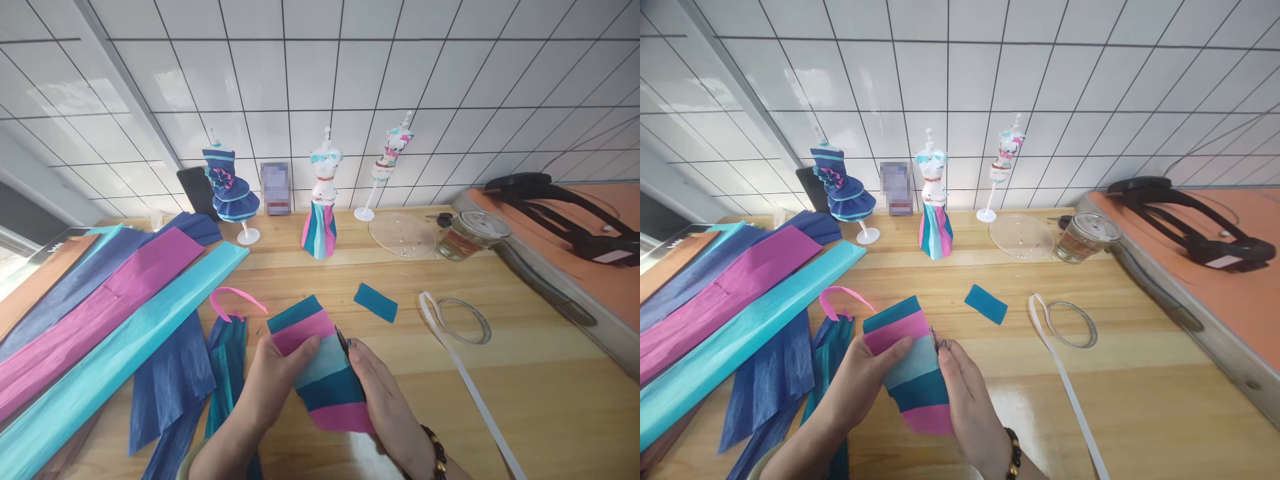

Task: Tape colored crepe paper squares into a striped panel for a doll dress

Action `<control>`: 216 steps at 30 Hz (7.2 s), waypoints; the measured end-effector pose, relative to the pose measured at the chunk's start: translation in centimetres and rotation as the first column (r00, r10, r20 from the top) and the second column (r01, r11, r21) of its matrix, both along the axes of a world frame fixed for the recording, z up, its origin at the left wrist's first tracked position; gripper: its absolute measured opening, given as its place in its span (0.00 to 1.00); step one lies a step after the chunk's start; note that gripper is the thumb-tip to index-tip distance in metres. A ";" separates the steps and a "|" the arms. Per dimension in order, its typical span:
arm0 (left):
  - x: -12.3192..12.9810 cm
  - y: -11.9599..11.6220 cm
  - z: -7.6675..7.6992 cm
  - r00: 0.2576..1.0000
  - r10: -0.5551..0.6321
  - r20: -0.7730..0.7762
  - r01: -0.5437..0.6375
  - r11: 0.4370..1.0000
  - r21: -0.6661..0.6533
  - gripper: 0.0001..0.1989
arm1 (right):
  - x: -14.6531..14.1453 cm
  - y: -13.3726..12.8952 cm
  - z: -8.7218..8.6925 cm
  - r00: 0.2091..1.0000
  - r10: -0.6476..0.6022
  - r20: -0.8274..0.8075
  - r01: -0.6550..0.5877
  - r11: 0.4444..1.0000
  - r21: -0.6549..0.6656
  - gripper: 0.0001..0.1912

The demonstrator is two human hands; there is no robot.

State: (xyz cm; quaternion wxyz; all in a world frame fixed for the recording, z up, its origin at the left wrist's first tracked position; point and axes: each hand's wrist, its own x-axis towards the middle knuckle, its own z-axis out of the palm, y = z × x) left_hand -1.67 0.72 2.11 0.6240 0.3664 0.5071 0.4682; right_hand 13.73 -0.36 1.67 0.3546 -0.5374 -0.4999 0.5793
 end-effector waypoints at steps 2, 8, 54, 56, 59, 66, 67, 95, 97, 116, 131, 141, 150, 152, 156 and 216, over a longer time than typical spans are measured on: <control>-0.2 0.0 -0.1 0.999 -0.001 -0.033 0.001 1.000 0.015 0.15 | -0.1 0.1 0.2 1.000 0.021 -0.008 -0.021 0.999 0.026 0.22; 0.0 -0.1 0.3 0.992 -0.049 -0.113 0.053 0.998 0.038 0.14 | 0.0 0.1 0.2 1.000 0.012 0.018 -0.012 0.999 0.032 0.20; 0.6 -0.2 0.3 0.995 -0.071 -0.069 0.071 0.997 -0.012 0.13 | 0.0 0.1 0.0 0.999 -0.026 -0.031 0.028 0.997 0.069 0.20; 0.6 -0.2 0.2 0.996 -0.061 -0.069 0.060 0.998 -0.013 0.14 | 0.0 0.0 -0.1 0.999 -0.044 -0.019 0.045 0.997 0.069 0.20; 0.7 -0.2 0.3 0.996 -0.052 -0.070 0.051 0.999 -0.009 0.15 | 0.1 -0.1 -0.4 0.998 -0.066 -0.004 0.066 0.996 0.058 0.21; 0.7 -0.2 0.4 0.996 -0.053 -0.070 0.053 0.999 0.004 0.14 | 0.1 0.0 -0.9 0.998 -0.042 -0.043 0.045 0.998 0.054 0.19; 0.8 -0.2 0.4 0.996 -0.043 -0.073 0.043 0.999 0.007 0.14 | 0.1 0.1 -0.8 0.998 -0.028 -0.062 0.032 0.997 0.063 0.19; -0.4 0.0 -0.3 0.978 -0.090 0.186 0.098 0.995 -0.035 0.17 | 0.1 0.4 -0.2 0.972 0.028 -0.235 -0.025 1.000 0.017 0.19; -0.4 0.1 -0.4 0.971 -0.092 0.221 0.103 0.994 -0.037 0.17 | 0.1 0.5 -0.3 0.966 0.043 -0.253 -0.041 0.999 0.012 0.16; -0.5 0.6 -0.1 0.953 0.120 0.277 -0.085 0.987 -0.138 0.08 | -0.2 0.4 -0.4 0.970 0.072 -0.231 -0.074 0.997 -0.002 0.14; 0.3 -0.2 0.0 0.999 0.031 -0.043 -0.032 0.999 -0.011 0.12 | 0.0 -0.1 -0.6 0.990 -0.019 -0.142 0.004 0.995 -0.104 0.23; 1.2 -0.1 0.1 0.996 0.073 -0.041 -0.075 0.996 -0.038 0.13 | 0.2 -0.3 -1.4 0.987 -0.163 -0.004 0.161 0.978 -0.134 0.30; 1.2 -0.1 -0.1 0.996 0.064 -0.058 -0.068 0.995 -0.069 0.13 | 0.1 -0.1 -1.1 0.997 -0.074 -0.004 0.074 0.997 -0.001 0.23; 1.2 -0.1 -0.3 0.996 0.064 -0.057 -0.068 0.995 -0.074 0.13 | 0.0 0.0 -1.1 0.998 -0.056 -0.015 0.057 0.998 0.030 0.22; 1.3 -0.2 -0.8 0.996 0.078 -0.047 -0.082 0.993 -0.080 0.14 | -0.2 0.2 -1.0 0.999 -0.038 -0.028 0.039 0.997 0.067 0.19; -0.1 0.5 -0.6 0.906 0.295 0.303 -0.256 0.953 -0.160 0.09 | -0.5 0.2 -0.4 0.966 0.095 -0.241 -0.100 0.995 -0.012 0.15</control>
